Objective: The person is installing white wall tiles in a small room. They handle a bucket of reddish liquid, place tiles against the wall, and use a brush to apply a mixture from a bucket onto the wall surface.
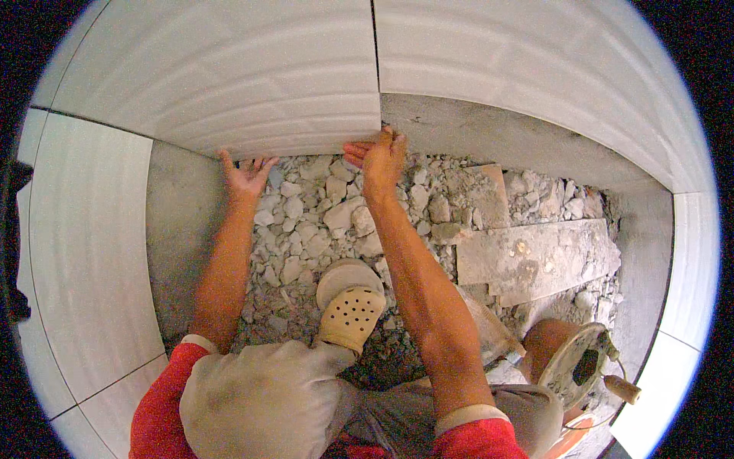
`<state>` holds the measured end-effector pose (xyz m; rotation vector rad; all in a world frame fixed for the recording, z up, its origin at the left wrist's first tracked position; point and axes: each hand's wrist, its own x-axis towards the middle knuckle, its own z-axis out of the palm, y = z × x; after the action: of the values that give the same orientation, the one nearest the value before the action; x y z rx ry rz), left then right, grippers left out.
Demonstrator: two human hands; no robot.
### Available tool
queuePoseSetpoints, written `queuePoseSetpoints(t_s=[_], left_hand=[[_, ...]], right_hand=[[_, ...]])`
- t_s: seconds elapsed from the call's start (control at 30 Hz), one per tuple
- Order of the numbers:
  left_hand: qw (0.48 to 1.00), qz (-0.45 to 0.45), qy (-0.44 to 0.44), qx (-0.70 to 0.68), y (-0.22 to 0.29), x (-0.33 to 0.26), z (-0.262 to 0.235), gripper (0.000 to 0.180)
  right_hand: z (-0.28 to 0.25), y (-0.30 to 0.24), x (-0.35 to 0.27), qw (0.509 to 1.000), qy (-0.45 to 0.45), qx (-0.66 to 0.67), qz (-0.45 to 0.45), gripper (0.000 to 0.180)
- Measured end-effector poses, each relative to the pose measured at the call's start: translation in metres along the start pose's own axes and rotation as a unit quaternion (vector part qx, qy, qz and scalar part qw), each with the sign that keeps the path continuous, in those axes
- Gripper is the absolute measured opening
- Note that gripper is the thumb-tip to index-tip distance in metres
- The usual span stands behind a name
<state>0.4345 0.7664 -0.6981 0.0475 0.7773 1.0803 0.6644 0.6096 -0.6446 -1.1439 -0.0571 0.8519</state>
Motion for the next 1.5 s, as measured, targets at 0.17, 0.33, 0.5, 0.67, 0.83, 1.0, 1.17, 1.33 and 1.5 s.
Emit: queuePoseSetpoints(t_s=[0.17, 0.33, 0.5, 0.67, 0.83, 1.0, 1.17, 1.33, 1.5], left_hand=[[1.000, -0.001, 0.016, -0.004, 0.000, 0.000, 0.002, 0.125], [1.000, 0.000, -0.010, 0.017, 0.001, 0.000, 0.000, 0.126], [0.999, 0.007, -0.022, 0.025, 0.001, -0.002, 0.000, 0.125], [1.000, 0.011, -0.004, 0.029, 0.003, -0.003, 0.004, 0.123], [1.000, 0.000, 0.001, 0.024, 0.002, -0.007, 0.006, 0.122], [0.999, -0.003, 0.032, 0.024, 0.000, -0.009, 0.010, 0.123], [0.996, -0.008, 0.037, 0.082, 0.002, -0.015, 0.012, 0.126], [0.994, -0.004, 0.063, 0.084, 0.003, -0.014, 0.009, 0.129], [0.997, -0.012, 0.051, 0.062, 0.004, -0.008, 0.005, 0.131]], right_hand=[[0.001, -0.005, -0.002, 1.000, -0.002, 0.002, 0.007, 0.039], [0.001, -0.005, -0.004, 1.000, -0.003, -0.004, -0.001, 0.040], [0.001, -0.005, -0.004, 1.000, -0.008, -0.002, -0.005, 0.038], [0.002, -0.007, -0.003, 1.000, -0.006, -0.010, 0.003, 0.041], [-0.002, -0.009, -0.003, 0.998, -0.028, -0.050, -0.001, 0.042], [-0.005, -0.008, 0.001, 0.998, -0.036, -0.040, 0.016, 0.043], [-0.005, -0.005, 0.004, 0.998, -0.043, -0.045, -0.011, 0.040], [-0.007, -0.005, 0.004, 0.998, -0.041, -0.038, 0.002, 0.042], [-0.009, -0.006, 0.003, 0.997, -0.063, -0.043, 0.012, 0.046]])
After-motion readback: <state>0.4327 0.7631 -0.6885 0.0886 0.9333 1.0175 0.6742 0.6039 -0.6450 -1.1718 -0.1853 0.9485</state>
